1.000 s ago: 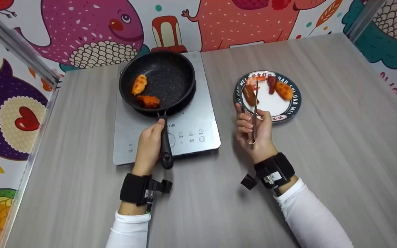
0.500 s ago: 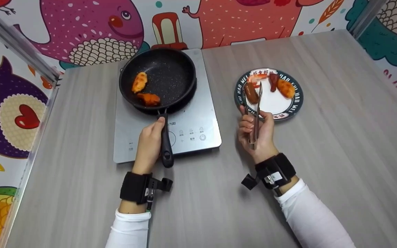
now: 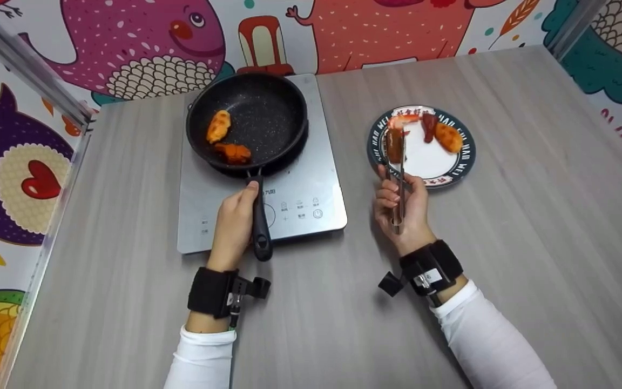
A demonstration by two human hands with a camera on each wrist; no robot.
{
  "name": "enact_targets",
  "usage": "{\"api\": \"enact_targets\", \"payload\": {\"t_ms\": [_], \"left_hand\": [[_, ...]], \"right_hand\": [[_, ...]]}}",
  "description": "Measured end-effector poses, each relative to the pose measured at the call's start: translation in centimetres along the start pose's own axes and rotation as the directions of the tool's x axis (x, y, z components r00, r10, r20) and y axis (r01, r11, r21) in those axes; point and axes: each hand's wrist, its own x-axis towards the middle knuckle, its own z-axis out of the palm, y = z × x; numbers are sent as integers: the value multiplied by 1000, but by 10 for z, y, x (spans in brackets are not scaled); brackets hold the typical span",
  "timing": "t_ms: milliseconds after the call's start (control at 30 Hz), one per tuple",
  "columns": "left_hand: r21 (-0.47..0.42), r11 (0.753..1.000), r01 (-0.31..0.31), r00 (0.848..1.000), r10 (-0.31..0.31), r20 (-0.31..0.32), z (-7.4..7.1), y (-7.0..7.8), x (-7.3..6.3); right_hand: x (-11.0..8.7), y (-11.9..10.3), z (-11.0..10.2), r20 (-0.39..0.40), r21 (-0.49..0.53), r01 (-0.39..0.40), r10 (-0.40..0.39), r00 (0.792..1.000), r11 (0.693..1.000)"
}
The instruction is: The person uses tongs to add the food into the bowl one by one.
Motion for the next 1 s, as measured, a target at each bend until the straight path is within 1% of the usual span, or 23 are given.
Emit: {"api": "enact_targets", "payload": {"t_ms": [300,567,800,1000], "left_hand": [[8,1000,2,1000,-2,1,0,-1,0],[-6,1000,-13,1000,13,12,0,-1,1],[-27,1000,3,1000,-2,10,0,-1,0],[-32,999,0,1000,1,11,1,-1,0]], "right_hand": [[0,-2,0,-6,28,-14,14,1000,1000],[2,-1,1,-15,-14,-5,5,1000,1000],[2,1,3,-16,-48,-4,3,1000,999],[1,4,4,4,-108,-4,5,1000,994]]}}
